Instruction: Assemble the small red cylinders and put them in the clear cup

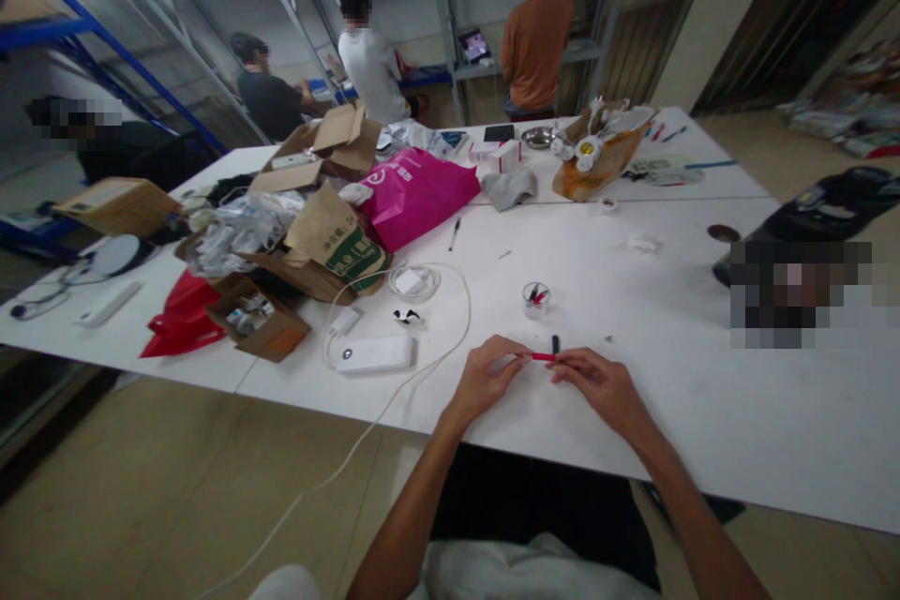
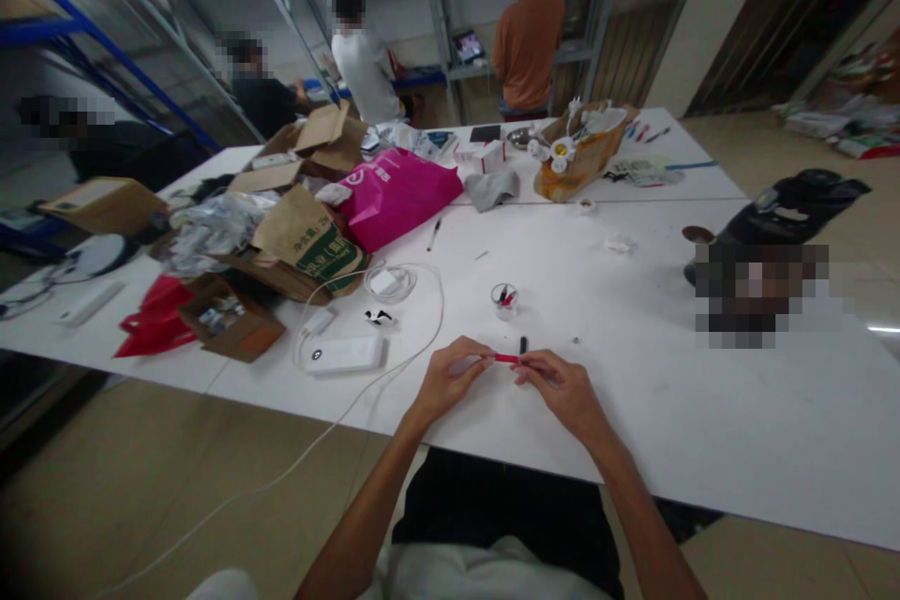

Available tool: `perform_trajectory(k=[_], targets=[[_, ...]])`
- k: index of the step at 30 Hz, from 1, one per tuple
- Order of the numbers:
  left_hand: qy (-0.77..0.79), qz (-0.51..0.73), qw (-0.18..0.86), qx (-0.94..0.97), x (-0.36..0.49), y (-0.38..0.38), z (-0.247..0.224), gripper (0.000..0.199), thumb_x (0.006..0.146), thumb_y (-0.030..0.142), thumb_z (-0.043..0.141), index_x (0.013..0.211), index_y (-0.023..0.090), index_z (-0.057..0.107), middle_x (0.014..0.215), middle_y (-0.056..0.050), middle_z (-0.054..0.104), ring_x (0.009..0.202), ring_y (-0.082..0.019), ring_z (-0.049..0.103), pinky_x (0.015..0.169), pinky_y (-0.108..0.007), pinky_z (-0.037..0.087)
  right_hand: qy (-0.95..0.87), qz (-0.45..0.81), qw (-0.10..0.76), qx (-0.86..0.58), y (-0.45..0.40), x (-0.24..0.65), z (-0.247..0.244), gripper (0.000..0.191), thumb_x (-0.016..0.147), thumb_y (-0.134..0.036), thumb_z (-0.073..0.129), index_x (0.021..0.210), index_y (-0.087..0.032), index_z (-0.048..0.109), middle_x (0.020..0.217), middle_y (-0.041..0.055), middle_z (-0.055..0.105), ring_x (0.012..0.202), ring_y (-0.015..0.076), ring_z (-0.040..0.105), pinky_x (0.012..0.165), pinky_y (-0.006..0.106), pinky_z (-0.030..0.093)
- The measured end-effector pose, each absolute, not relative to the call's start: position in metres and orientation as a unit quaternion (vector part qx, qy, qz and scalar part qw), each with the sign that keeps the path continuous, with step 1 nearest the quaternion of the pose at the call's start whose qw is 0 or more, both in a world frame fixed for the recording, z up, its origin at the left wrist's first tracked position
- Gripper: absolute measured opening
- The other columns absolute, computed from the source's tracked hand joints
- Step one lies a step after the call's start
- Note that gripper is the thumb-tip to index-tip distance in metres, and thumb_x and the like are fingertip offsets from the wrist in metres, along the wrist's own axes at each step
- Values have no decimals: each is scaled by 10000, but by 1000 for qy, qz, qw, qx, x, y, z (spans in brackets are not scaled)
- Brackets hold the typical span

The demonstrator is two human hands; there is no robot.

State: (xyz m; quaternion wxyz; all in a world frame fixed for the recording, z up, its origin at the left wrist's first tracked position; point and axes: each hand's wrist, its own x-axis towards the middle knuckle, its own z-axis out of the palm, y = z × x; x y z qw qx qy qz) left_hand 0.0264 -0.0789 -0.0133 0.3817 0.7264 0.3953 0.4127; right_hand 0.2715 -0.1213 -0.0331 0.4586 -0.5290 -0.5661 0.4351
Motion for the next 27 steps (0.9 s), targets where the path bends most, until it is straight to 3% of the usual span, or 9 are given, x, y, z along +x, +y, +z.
perform_trajectory(k=[6,17,27], targets=[[374,392,365,757,28,-78,-11,154,1056,329,691,1086,282,835,1073,-50,848,1040,-237,784,1012,-436,622,-590,420,445,-527,-120,274,-36,327,965,-559,777,1084,-256,802,969,75,866,922,308,853,916,459,698],[384,400,389,735,26,-77,-13,198,1052,364,708,1170,266,833,1098,-65,829,1043,-229,775,975,-396,620,-640,368,443,-509,-120,272,-26,243,948,-494,797,1069,-300,878,968,46,867,772,263,812,765,407,682],[383,397,394,735,26,-77,-18,203,994,405,794,1077,225,837,1055,-68,833,1014,-218,778,947,-348,614,-676,323,442,-494,-119,275,-38,252,1038,-420,713,1171,-261,855,910,44,850,752,221,797,763,348,655]])
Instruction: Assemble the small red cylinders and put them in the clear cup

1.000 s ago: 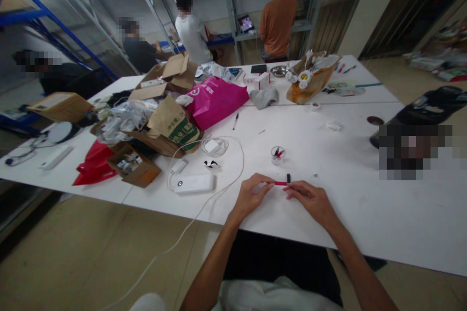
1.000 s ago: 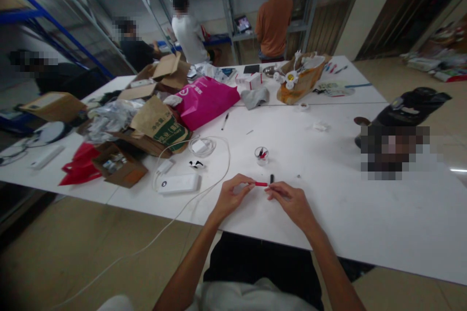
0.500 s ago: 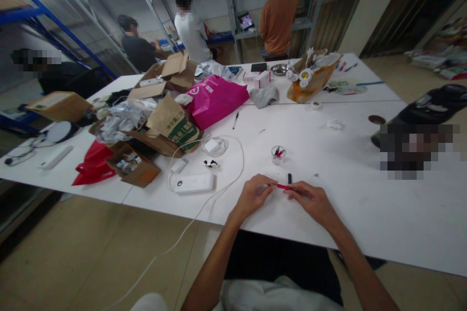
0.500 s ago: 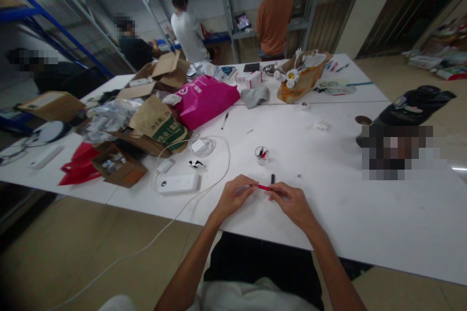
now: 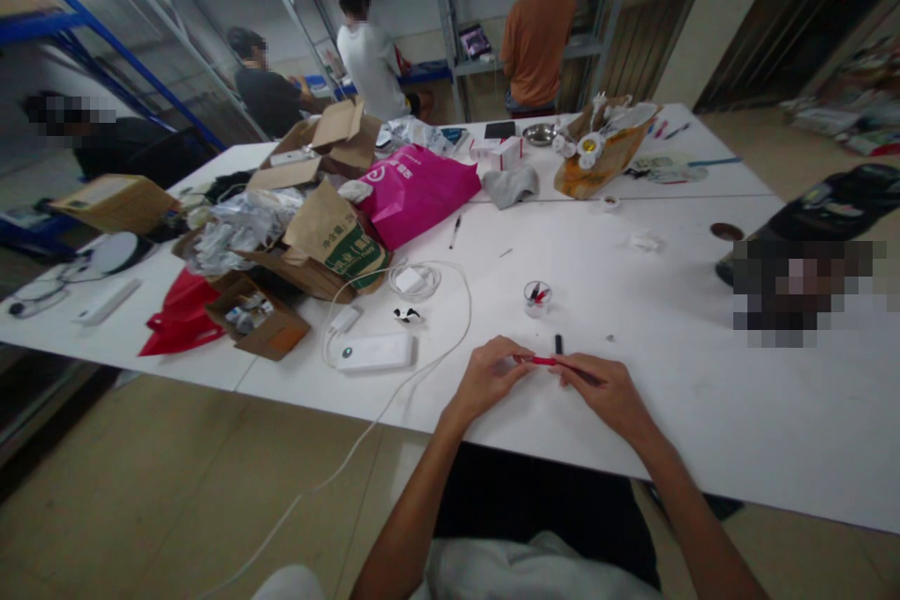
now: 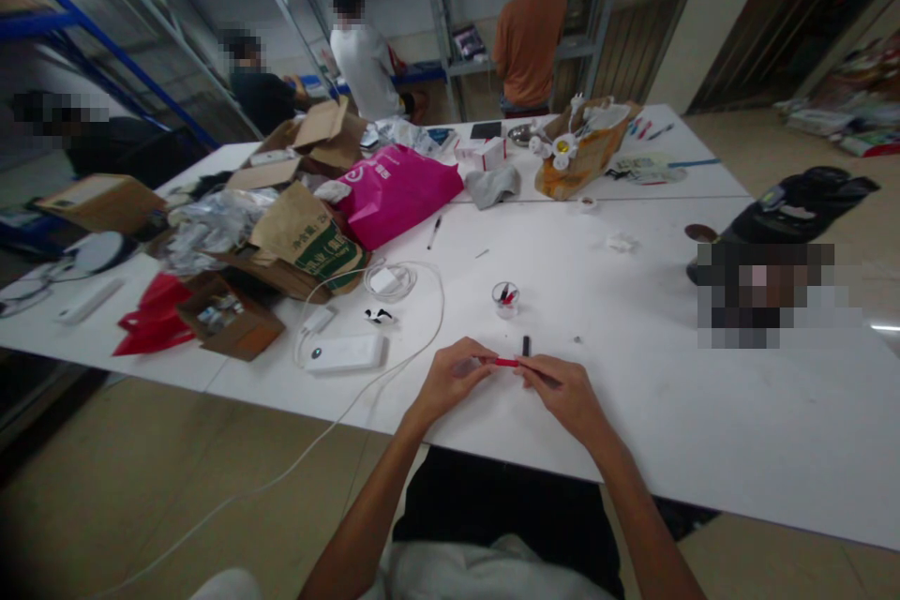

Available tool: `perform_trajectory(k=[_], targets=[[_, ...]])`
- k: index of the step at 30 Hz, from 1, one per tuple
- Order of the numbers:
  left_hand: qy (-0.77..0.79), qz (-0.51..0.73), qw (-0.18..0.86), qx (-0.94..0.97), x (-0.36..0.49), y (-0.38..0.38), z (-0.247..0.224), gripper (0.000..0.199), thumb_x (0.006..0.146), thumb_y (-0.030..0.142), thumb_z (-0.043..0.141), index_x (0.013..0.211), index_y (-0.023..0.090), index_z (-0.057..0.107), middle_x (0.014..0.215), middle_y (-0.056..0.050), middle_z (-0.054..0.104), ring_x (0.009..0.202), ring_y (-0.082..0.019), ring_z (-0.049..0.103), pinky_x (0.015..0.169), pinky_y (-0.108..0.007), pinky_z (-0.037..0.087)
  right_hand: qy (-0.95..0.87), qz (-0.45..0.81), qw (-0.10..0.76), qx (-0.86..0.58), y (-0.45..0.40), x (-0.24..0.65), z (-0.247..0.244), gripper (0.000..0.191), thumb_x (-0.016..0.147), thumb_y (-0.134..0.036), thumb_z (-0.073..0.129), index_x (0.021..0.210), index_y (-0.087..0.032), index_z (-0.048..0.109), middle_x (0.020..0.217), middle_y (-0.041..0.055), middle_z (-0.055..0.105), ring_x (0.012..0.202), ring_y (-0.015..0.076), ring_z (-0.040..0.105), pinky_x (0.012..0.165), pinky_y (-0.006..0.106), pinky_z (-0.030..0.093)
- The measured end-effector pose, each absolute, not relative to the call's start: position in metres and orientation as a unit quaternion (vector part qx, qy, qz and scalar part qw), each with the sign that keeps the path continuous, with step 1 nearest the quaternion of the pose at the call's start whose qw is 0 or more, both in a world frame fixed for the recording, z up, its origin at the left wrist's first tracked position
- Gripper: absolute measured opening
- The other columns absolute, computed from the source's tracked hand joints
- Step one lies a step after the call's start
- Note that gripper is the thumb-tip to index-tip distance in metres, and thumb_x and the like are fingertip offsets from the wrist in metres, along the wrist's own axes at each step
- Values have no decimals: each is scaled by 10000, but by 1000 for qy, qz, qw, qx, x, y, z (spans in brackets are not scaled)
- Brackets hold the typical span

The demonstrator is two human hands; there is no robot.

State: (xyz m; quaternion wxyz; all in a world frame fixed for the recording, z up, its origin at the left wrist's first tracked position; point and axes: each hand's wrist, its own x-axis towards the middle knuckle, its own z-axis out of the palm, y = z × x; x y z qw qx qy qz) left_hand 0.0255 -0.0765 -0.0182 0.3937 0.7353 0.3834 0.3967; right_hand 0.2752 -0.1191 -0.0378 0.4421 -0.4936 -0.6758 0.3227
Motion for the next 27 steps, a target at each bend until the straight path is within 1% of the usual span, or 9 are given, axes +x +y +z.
perform_trajectory(k=[4,8,12,19,23,27], targets=[[372,399,391,741,26,-76,-17,179,999,378,792,1086,229,836,1056,-62,834,1013,-215,773,955,-346,602,-654,334,439,-518,-120,274,-41,285,1009,-446,751,1188,-242,836,1017,65,863,804,239,826,792,356,682],[372,396,388,745,26,-76,-17,178,1005,375,783,1100,234,838,1064,-65,835,1017,-223,771,960,-355,599,-642,357,431,-523,-121,274,-41,253,993,-456,767,1105,-237,825,1013,65,858,829,248,829,782,355,691],[369,394,389,747,26,-76,-19,186,1009,374,778,1110,230,837,1066,-69,836,1017,-226,770,963,-360,598,-660,357,422,-508,-120,276,-41,223,1007,-431,754,1106,-252,840,1023,58,857,844,240,817,800,352,675],[370,397,385,747,26,-75,-20,184,1007,371,781,1105,227,838,1042,-66,834,995,-219,769,933,-348,599,-657,352,437,-503,-121,275,-36,228,1003,-437,771,1090,-248,861,963,53,856,777,218,794,747,328,644],[372,397,388,744,25,-76,-19,193,1005,382,782,1106,228,840,1049,-71,837,1002,-224,774,942,-358,604,-675,332,436,-494,-120,276,-30,214,1014,-424,763,1081,-250,867,887,36,840,713,196,758,707,311,613],[373,389,386,749,25,-75,-19,186,1004,384,782,1089,229,838,1047,-70,838,1000,-225,774,946,-362,602,-684,319,431,-494,-120,276,-29,218,1026,-422,746,1082,-248,865,847,34,823,702,197,747,694,314,600]])
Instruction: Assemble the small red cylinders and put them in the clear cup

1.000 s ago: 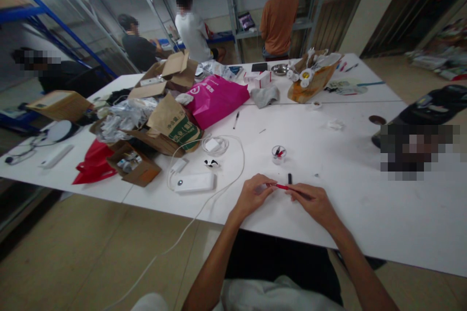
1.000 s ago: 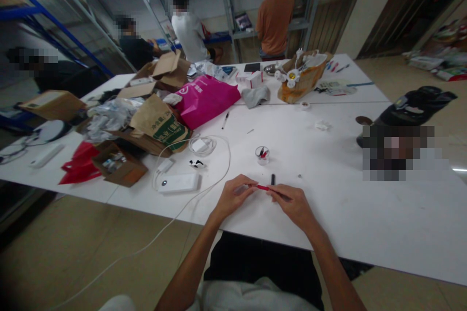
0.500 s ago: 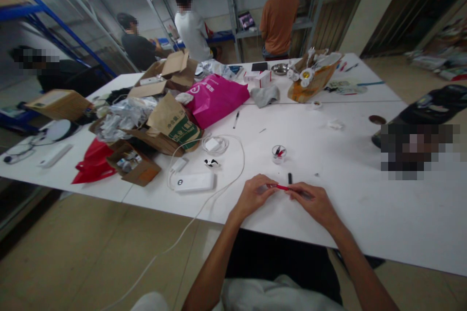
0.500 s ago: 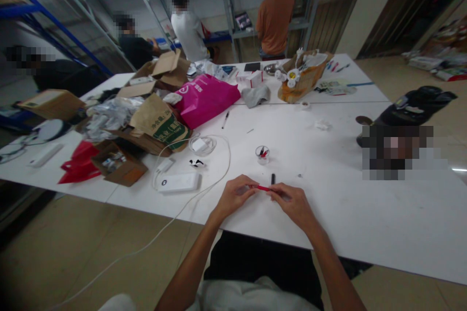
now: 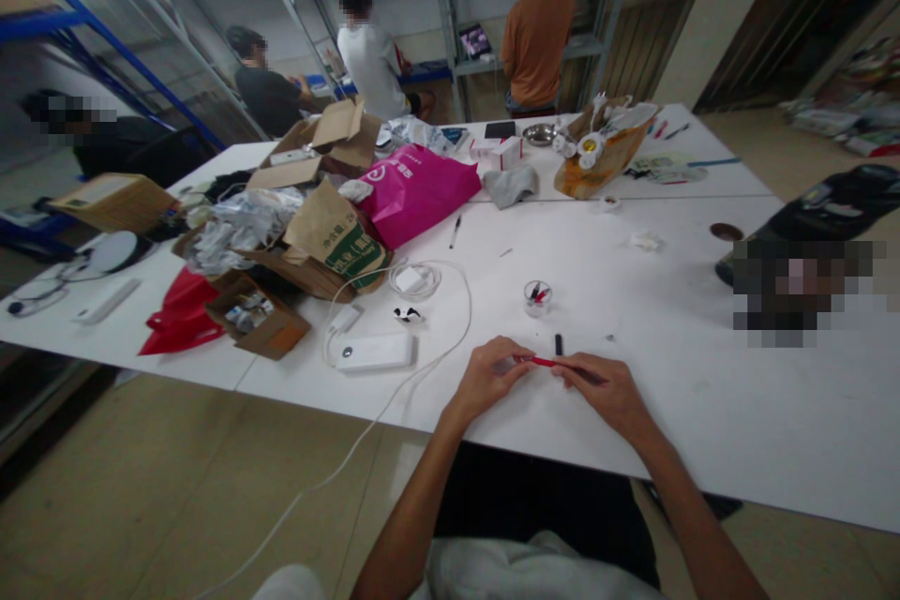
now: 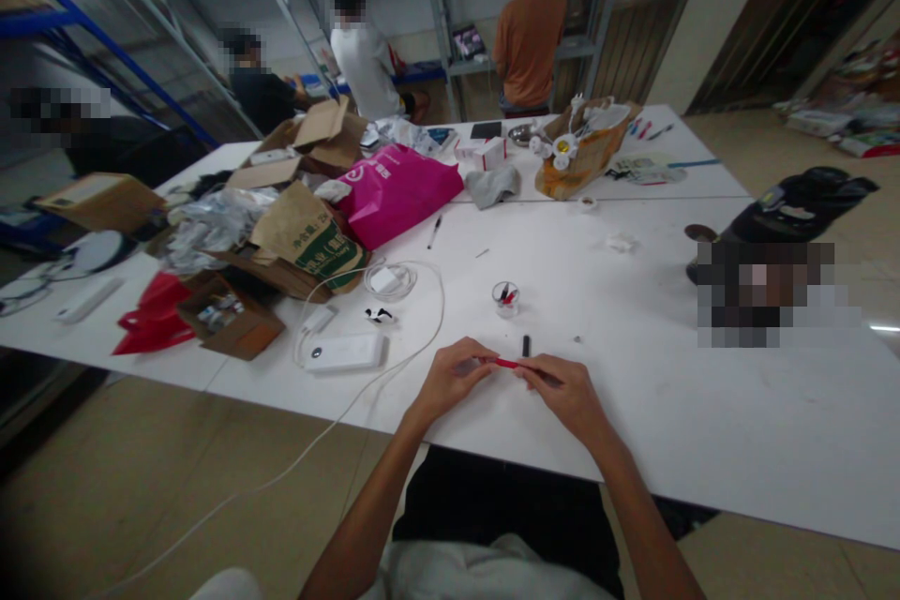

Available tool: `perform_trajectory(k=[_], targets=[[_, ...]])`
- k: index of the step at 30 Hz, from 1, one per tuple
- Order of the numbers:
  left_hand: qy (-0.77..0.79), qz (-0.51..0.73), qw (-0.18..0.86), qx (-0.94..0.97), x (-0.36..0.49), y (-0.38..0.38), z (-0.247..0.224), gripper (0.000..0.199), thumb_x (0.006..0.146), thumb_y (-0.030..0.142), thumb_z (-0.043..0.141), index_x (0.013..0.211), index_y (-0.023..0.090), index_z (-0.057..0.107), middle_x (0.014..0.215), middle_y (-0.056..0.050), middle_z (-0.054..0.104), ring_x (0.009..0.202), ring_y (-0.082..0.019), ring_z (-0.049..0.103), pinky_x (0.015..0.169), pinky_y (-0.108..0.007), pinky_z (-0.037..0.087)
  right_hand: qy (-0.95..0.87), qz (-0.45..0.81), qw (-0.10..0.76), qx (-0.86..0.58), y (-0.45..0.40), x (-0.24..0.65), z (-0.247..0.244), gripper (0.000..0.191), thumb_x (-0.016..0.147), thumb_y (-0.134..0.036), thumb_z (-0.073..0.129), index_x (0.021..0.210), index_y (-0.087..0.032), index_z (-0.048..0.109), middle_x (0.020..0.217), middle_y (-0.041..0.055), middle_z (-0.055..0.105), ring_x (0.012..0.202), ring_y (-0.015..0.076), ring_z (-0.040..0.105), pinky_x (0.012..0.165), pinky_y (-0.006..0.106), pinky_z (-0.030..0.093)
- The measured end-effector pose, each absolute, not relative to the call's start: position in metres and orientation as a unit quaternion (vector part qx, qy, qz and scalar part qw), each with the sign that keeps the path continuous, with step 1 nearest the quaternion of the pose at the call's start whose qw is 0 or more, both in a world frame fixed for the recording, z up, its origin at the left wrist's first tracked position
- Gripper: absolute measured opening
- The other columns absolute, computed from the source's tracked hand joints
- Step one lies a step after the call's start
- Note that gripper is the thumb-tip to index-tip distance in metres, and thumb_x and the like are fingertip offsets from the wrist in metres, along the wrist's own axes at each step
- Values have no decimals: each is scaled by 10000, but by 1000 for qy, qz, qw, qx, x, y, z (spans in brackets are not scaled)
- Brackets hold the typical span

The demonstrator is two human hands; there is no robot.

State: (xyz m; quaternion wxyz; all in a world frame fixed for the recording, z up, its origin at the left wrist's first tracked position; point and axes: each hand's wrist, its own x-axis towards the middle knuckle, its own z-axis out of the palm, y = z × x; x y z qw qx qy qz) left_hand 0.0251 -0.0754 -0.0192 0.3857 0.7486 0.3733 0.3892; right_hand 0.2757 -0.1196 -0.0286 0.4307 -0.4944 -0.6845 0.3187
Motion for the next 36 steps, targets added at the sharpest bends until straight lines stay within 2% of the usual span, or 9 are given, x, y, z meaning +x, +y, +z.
perform_trajectory(k=[9,22,26,32,36], targets=[[376,385,396,744,26,-75,-20,175,1001,376,782,1073,224,830,1036,-68,825,985,-219,760,933,-352,592,-677,306,443,-502,-120,275,-37,177,1000,-411,772,1073,-268,847,1026,59,855,912,249,810,850,371,655],[384,369,404,744,25,-75,-20,143,985,336,794,1067,224,829,1033,-57,816,984,-213,755,946,-339,588,-675,331,410,-517,-119,276,-33,291,1027,-495,710,1033,-240,848,926,72,839,800,242,785,768,359,644],[384,364,401,748,25,-75,-19,145,984,336,794,1073,226,826,1044,-63,814,1001,-217,755,966,-347,588,-675,334,404,-519,-119,275,-30,333,1053,-504,662,948,-235,829,842,60,813,740,226,761,711,333,623],[390,367,396,746,25,-75,-22,144,989,335,791,1065,218,825,1009,-55,807,957,-200,744,923,-321,584,-676,318,410,-524,-120,272,-30,265,1005,-495,745,1016,-245,832,960,68,839,837,246,780,764,354,626],[387,370,388,750,25,-75,-21,146,988,327,793,1083,220,825,1027,-55,813,973,-203,748,937,-326,583,-675,327,408,-520,-119,273,-31,277,1025,-494,716,998,-240,823,938,63,831,829,240,773,785,358,621]])
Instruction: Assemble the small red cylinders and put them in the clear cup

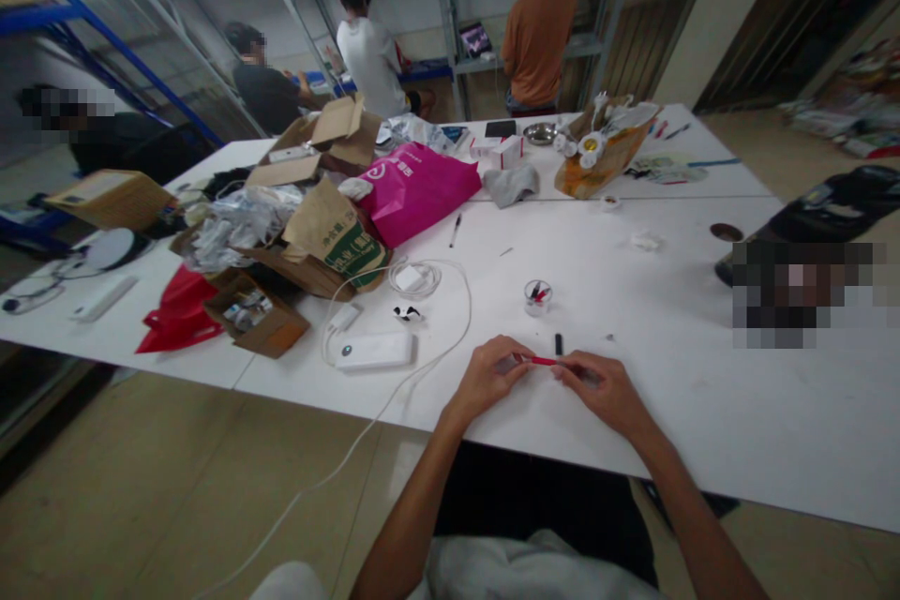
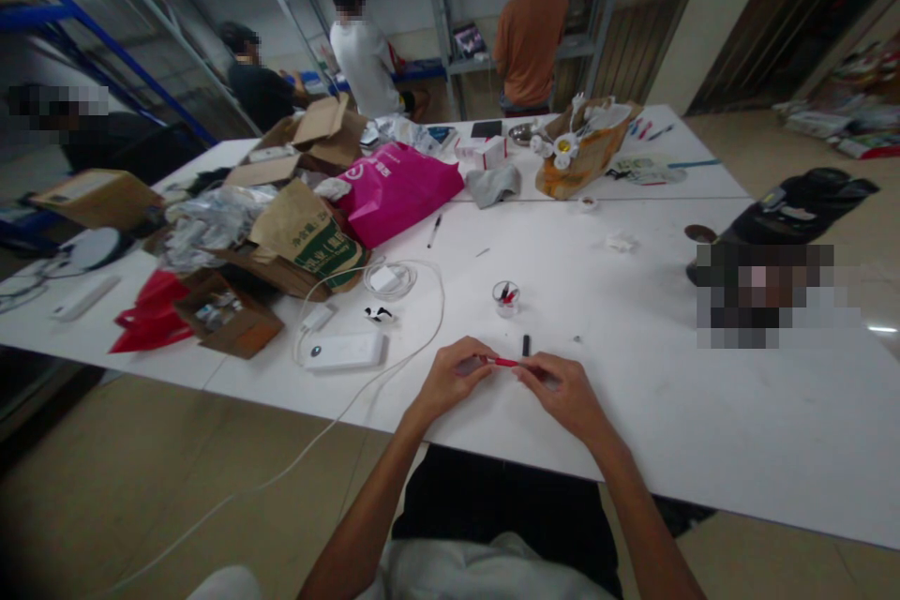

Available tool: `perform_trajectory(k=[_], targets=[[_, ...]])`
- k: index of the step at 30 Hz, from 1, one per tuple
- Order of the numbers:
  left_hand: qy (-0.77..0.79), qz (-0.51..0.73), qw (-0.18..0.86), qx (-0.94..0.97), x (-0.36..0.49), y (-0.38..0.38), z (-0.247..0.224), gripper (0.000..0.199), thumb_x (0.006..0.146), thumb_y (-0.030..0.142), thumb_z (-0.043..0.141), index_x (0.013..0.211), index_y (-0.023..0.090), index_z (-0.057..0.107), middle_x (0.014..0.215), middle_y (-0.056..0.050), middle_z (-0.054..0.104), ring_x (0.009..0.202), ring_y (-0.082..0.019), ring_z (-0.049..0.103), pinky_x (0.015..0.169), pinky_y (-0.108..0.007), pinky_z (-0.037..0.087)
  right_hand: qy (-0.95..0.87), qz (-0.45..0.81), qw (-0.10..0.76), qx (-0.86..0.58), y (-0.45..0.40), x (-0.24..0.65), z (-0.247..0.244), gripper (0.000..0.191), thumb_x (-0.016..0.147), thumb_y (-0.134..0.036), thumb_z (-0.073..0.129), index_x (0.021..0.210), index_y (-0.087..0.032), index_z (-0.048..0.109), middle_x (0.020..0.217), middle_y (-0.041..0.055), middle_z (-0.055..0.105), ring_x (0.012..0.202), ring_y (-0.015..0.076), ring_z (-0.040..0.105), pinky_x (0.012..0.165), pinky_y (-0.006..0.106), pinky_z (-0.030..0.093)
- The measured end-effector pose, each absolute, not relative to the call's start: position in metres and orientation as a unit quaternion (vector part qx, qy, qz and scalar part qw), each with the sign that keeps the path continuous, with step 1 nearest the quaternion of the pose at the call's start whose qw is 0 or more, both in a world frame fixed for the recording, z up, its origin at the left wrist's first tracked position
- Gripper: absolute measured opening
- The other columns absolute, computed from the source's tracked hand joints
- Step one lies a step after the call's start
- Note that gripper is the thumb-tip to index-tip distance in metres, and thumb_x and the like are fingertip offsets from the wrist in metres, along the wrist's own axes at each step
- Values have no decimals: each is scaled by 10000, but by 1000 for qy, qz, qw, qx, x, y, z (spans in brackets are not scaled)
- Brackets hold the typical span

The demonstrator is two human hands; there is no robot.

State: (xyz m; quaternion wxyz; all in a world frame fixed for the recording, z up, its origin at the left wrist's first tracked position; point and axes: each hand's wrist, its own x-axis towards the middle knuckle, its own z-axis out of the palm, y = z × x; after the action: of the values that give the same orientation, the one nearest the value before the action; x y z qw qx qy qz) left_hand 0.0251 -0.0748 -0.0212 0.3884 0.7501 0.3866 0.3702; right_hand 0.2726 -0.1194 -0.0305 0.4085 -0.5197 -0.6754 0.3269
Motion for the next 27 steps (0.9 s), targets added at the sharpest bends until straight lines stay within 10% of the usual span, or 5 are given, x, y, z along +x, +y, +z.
perform_trajectory(k=[27], targets=[[390,381,391,742,26,-77,-17,158,993,348,785,1090,232,832,1025,-55,817,965,-204,757,937,-337,600,-672,314,414,-527,-118,273,-30,306,1015,-519,710,1080,-238,813,925,67,826,811,242,772,758,351,642]])
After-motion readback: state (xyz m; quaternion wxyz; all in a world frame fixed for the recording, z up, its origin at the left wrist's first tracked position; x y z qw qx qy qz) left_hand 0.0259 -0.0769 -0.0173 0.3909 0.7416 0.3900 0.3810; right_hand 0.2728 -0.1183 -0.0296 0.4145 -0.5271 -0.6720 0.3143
